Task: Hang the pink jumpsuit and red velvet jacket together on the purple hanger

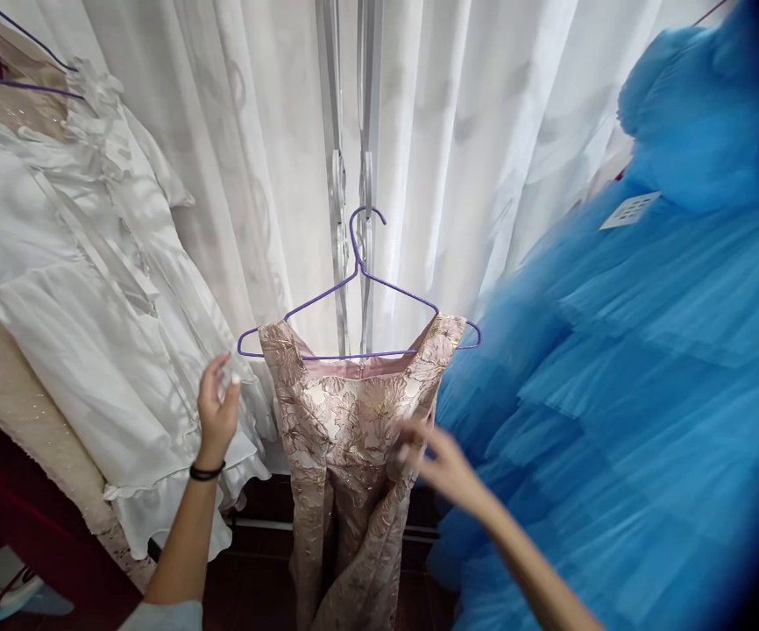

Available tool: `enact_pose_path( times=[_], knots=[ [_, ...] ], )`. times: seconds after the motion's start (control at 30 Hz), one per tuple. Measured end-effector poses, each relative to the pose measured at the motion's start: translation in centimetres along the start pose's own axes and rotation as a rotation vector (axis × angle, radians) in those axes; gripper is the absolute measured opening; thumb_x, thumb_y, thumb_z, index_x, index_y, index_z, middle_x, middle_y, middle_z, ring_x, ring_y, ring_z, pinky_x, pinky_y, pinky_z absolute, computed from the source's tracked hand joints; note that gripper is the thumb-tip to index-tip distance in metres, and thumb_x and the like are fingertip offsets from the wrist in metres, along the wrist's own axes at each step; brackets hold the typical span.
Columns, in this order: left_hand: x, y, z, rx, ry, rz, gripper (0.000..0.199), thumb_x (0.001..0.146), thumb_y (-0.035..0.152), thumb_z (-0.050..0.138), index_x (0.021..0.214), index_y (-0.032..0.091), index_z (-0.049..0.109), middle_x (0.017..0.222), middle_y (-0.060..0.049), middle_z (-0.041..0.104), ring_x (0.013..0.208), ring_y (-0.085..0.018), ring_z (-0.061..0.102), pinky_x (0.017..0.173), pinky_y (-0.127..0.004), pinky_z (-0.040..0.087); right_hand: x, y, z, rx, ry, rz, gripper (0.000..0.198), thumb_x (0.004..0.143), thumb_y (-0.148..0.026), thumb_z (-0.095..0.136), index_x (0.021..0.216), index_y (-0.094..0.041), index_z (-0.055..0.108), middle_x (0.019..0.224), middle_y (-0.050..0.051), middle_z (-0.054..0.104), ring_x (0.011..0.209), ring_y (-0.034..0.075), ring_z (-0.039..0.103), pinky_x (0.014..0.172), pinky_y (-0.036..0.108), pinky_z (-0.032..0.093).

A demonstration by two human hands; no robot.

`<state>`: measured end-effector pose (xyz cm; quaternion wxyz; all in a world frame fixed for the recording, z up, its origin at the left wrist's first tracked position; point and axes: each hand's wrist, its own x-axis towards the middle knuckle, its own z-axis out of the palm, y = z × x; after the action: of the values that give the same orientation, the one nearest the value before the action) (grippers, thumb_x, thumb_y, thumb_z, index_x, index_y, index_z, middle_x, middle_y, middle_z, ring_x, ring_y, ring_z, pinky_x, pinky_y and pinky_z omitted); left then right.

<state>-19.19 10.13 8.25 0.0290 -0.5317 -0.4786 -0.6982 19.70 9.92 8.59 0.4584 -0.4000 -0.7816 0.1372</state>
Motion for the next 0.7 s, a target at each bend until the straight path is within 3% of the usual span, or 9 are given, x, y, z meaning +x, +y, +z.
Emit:
enact_pose_path(
  times=[0.07,0.1,0.13,0.17,0.23,0.33,0.5,0.6,0.7],
  knots=[
    [4.4,3.3,0.5,0.178,-0.02,0.255,0.043,0.091,0.045,0.053,0.123,0.017,0.06,0.132,-0.013,0.06,0.129,-0.026,0.051,0.113,-0.041,0.034,4.2,0.7,-4.1,-0.133,0.279,-0.169,0.041,0.089,-0.045,0.055,0.124,-0.024,0.059,0.126,0.012,0.059,0.127,0.03,0.047,0.109,0.053,0.039],
    [6.1,4.7,1.1,0.266,-0.062,0.329,0.042,0.091,0.046,0.052,0.119,0.017,0.062,0.128,-0.013,0.062,0.126,-0.026,0.052,0.112,-0.041,0.033,6.6,1.1,-6.1,-0.193,0.357,-0.224,0.047,0.088,-0.046,0.055,0.128,-0.022,0.057,0.129,0.013,0.058,0.13,0.032,0.045,0.112,0.054,0.036],
    [7.4,5.7,1.9,0.335,-0.127,0.36,0.041,0.091,0.047,0.052,0.115,0.017,0.064,0.121,-0.011,0.065,0.121,-0.027,0.055,0.108,-0.04,0.035,9.0,1.5,-7.9,-0.222,0.344,-0.235,0.052,0.086,-0.05,0.056,0.129,-0.02,0.056,0.13,0.014,0.057,0.129,0.032,0.046,0.11,0.052,0.036],
    [8.2,6.5,2.6,0.38,-0.219,0.349,0.04,0.092,0.049,0.05,0.108,0.016,0.067,0.11,-0.01,0.068,0.111,-0.026,0.059,0.101,-0.037,0.039,11.1,1.9,-9.2,-0.214,0.23,-0.204,0.055,0.086,-0.055,0.055,0.127,-0.018,0.057,0.127,0.014,0.059,0.123,0.031,0.05,0.106,0.049,0.04],
    [9.0,7.1,3.8,0.411,-0.408,0.254,0.044,0.094,0.052,0.045,0.088,0.015,0.068,0.081,-0.006,0.067,0.083,-0.02,0.061,0.079,-0.03,0.043,14.0,2.6,-10.7,-0.131,-0.086,-0.102,0.058,0.085,-0.067,0.049,0.105,-0.015,0.064,0.101,0.011,0.066,0.096,0.025,0.06,0.084,0.037,0.05],
    [9.0,6.7,4.0,0.383,-0.525,0.163,0.05,0.095,0.053,0.04,0.07,0.015,0.061,0.06,0.0,0.052,0.059,-0.014,0.049,0.06,-0.025,0.033,15.0,3.2,-10.9,-0.051,-0.308,-0.002,0.067,0.079,-0.08,0.046,0.074,-0.014,0.059,0.066,0.003,0.054,0.065,0.014,0.049,0.06,0.026,0.041],
    [8.5,4.5,1.0,0.338,-0.396,0.114,0.046,0.089,0.052,0.049,0.065,0.015,0.059,0.055,0.001,0.05,0.057,-0.013,0.046,0.056,-0.024,0.03,13.2,4.0,-11.1,0.145,-0.308,0.119,0.067,0.071,-0.081,0.057,0.074,-0.014,0.061,0.067,0.004,0.058,0.066,0.014,0.053,0.065,0.027,0.047],
    [7.4,1.8,-0.8,0.228,-0.273,0.001,0.045,0.086,0.052,0.051,0.063,0.015,0.058,0.056,0.0,0.052,0.058,-0.013,0.047,0.056,-0.023,0.035,12.1,4.8,-10.6,0.298,-0.244,0.192,0.065,0.069,-0.08,0.061,0.076,-0.015,0.062,0.07,0.005,0.061,0.065,0.016,0.058,0.066,0.03,0.051],
    [4.4,-1.6,-1.3,0.129,-0.164,-0.187,0.044,0.081,0.056,0.056,0.065,0.015,0.061,0.057,-0.002,0.058,0.059,-0.014,0.051,0.057,-0.024,0.041,10.9,5.3,-9.1,0.327,-0.207,0.185,0.062,0.075,-0.077,0.057,0.065,-0.016,0.056,0.057,0.003,0.056,0.053,0.013,0.053,0.057,0.027,0.045]
  ],
)
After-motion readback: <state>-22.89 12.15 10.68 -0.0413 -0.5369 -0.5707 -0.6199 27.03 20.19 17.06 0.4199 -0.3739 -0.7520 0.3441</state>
